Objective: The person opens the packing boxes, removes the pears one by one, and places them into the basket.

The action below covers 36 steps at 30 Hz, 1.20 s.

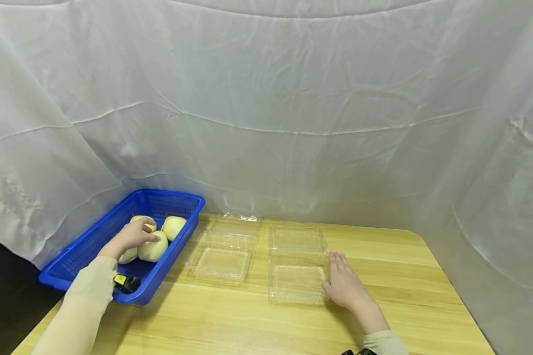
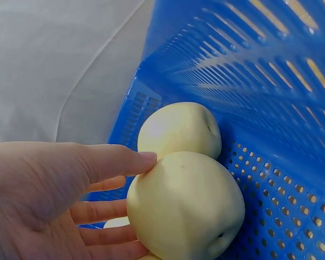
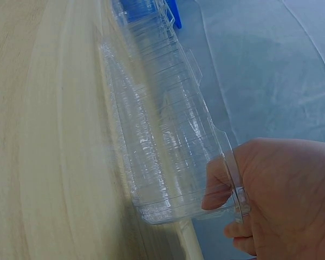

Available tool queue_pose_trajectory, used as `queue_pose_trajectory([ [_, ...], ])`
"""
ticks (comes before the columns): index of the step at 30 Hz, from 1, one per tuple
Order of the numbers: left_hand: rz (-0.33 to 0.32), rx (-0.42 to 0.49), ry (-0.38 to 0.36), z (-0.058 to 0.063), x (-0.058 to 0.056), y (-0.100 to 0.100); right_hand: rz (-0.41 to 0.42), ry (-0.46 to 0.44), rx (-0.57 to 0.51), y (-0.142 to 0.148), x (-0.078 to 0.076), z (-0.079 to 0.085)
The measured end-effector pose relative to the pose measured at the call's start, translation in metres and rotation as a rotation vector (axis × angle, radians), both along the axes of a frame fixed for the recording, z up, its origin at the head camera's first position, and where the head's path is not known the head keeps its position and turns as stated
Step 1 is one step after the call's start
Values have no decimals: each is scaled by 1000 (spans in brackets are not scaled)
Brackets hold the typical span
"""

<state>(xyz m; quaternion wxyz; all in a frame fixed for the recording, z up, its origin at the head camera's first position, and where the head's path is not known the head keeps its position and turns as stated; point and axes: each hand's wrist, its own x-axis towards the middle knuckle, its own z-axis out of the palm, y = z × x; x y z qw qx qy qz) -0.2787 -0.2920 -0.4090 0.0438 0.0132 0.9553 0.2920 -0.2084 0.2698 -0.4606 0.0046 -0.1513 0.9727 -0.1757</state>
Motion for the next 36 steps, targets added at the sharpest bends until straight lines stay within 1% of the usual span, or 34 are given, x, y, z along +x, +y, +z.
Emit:
queue_pose_trajectory([
  [7, 29, -28, 16, 0, -2, -1, 1, 6, -10, 0, 0, 0],
  [13, 75, -9, 46, 2, 0, -3, 0, 11, -15, 0, 1, 1],
  [20, 152, 41, 151, 7, 2, -5, 0, -5, -19, 0, 1, 1],
  [27, 216, 92, 203, 12, 3, -5, 1, -3, -17, 1, 0, 1],
  [31, 261, 108, 273, 13, 5, -7, 3, -8, -16, 1, 0, 1],
  [36, 327, 140, 386, 16, 4, -9, 4, -18, -13, 1, 0, 1],
])
